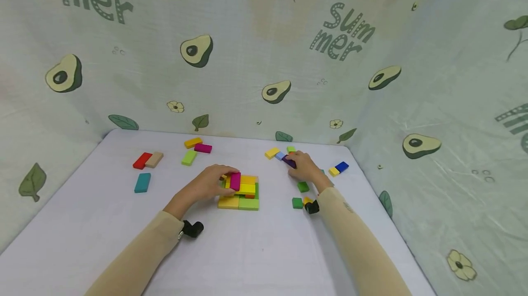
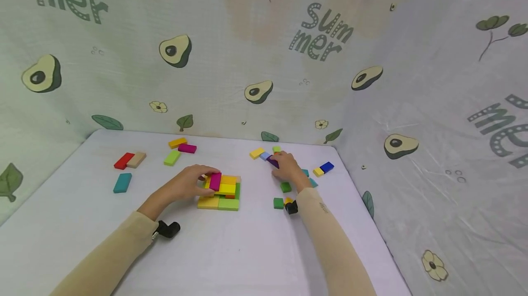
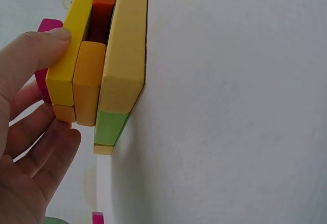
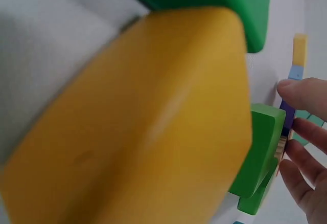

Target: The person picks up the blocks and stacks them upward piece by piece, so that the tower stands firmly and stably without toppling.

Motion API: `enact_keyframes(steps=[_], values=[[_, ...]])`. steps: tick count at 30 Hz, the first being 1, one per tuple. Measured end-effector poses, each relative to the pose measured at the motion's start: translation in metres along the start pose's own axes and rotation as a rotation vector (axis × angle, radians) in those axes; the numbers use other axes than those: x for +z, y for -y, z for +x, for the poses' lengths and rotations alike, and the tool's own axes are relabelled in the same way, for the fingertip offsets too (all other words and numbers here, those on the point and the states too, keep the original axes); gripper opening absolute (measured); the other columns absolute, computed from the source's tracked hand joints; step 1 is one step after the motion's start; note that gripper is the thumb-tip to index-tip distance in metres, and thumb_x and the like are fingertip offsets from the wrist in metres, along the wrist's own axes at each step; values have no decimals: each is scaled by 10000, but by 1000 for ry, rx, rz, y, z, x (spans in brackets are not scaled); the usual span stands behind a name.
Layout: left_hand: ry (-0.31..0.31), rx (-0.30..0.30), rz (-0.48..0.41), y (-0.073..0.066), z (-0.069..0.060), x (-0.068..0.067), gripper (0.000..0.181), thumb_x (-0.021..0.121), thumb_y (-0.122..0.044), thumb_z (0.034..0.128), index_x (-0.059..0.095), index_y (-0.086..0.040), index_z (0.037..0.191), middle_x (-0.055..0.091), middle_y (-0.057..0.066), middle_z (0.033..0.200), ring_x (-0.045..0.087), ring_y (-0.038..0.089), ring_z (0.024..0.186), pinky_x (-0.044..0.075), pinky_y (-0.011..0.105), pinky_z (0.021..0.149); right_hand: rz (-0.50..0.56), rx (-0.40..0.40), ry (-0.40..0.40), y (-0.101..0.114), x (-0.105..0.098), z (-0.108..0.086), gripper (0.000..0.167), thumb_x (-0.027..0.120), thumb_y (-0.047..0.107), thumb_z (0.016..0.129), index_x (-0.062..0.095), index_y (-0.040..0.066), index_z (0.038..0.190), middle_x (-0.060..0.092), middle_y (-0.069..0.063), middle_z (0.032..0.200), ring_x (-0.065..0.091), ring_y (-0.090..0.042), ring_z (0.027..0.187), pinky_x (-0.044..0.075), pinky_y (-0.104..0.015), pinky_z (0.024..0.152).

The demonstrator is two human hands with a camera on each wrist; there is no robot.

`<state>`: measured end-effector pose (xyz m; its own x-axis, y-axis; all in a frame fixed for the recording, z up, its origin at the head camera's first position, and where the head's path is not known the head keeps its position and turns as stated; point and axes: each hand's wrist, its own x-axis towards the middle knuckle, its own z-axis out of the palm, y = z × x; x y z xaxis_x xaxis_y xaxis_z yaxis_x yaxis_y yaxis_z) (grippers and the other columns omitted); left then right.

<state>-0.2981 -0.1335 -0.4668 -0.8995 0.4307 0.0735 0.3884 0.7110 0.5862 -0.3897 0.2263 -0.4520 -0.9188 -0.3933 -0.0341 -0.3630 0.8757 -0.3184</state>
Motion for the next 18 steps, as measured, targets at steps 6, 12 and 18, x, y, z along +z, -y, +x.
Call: enact_keyframes(steps=[6,12,18], values=[[-5,-8,-5,-1,0,-3,648,896,-313,879,636,-218,1465,673,33,1366,575,253,1245,531,496,1086,-37,-3,13,2,0,2,504,717,150,1013,605,68,1497,463,-238,1577,481,-431,1382,444,-590,1160],[1,-12,-3,1,1,-2,656,897,-314,878,633,-212,1470,671,38,1372,574,250,1244,535,487,1083,-7,-40,33,3,0,2,512,737,113,999,606,55,1491,439,-285,1562,524,-435,1365,490,-573,1124],[7,-7,0,1,0,-1,653,895,-321,879,635,-212,1468,673,38,1367,571,247,1237,536,481,1076,16,-74,48,2,1,3,531,754,88,978,602,36,1484,432,-268,1584,619,-299,1127,554,-467,1011]])
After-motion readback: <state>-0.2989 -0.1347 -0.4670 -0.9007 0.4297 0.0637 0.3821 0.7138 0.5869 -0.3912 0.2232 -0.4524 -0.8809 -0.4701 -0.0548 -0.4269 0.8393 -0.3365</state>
